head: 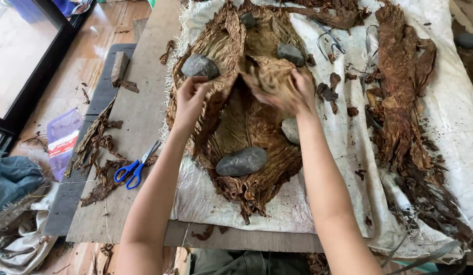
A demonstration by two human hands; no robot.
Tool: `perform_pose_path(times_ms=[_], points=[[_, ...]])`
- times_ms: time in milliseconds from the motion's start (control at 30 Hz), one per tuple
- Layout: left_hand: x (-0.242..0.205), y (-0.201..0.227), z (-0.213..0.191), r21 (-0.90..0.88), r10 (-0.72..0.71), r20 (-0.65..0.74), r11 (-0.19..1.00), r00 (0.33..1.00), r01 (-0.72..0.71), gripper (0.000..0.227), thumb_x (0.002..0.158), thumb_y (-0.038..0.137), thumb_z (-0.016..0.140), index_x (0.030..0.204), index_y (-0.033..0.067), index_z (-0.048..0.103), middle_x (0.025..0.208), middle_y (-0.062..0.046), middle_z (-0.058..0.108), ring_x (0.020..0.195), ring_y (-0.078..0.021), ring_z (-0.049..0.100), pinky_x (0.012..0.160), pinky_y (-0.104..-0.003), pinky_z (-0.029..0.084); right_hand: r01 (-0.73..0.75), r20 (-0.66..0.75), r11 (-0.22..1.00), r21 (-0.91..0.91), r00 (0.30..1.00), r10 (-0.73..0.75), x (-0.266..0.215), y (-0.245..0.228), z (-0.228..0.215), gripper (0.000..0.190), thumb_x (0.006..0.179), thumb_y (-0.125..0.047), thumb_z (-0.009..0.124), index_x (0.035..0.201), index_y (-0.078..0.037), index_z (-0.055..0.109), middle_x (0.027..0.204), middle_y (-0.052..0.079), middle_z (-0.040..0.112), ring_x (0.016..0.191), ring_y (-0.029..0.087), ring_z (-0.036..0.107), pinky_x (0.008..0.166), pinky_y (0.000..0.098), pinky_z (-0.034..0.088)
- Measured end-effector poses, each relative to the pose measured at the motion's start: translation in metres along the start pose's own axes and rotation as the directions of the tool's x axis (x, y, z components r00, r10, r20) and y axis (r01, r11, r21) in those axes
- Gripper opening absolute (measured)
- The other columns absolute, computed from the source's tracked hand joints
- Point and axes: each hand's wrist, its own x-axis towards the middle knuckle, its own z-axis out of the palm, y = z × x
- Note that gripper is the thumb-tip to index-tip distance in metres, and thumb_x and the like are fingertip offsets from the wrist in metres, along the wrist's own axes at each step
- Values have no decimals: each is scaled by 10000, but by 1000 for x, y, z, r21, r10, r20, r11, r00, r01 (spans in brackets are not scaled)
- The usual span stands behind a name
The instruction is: The person arranges dried brown leaves on a white cloth, places several smooth stones on top to weigh them down, and uses blue scissors to trim edges. The person repeatedly lifts and repositions the leaves and stones, continuing to flatten and organize the material on the table.
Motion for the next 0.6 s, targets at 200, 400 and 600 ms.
perform_pose_path(times_ms=[200, 400, 600], points=[[-7, -22, 6, 783, -100, 301, 594, 948, -186, 813, 939, 551, 944, 1560, 119, 646, 1331, -258, 736, 1346, -542, 700, 1170, -649, 555, 266, 177, 810, -523, 963, -201, 25, 6, -19, 833, 965, -263, 973, 1634, -89, 508, 1593, 281, 551, 1489, 504, 594, 1105, 680, 580], [1, -8, 2, 670, 125, 140, 718, 982, -187, 431, 1013, 159, 781, 1444, 160, 796, 1069, -210, 853, 1046, -453, 848, 935, -568, 672, 614, 404, 476, -629, 782, -475, -13, -57, -16, 477, 1005, 65, 809, 1455, -15, 675, 1394, 282, 691, 1390, 526, 653, 1205, 661, 511], [41, -25, -40, 428, 377, 107, 817, 920, -385, 341, 1166, 48, 577, 1489, -57, 604, 1488, -253, 704, 1391, -349, 674, 1200, -488, 578, 546, 60, 204, -813, 427, -902, -26, -164, -96, 528, 889, 254, 621, 1114, -124, 913, 1126, 56, 917, 1076, 197, 839, 1029, 323, 704]])
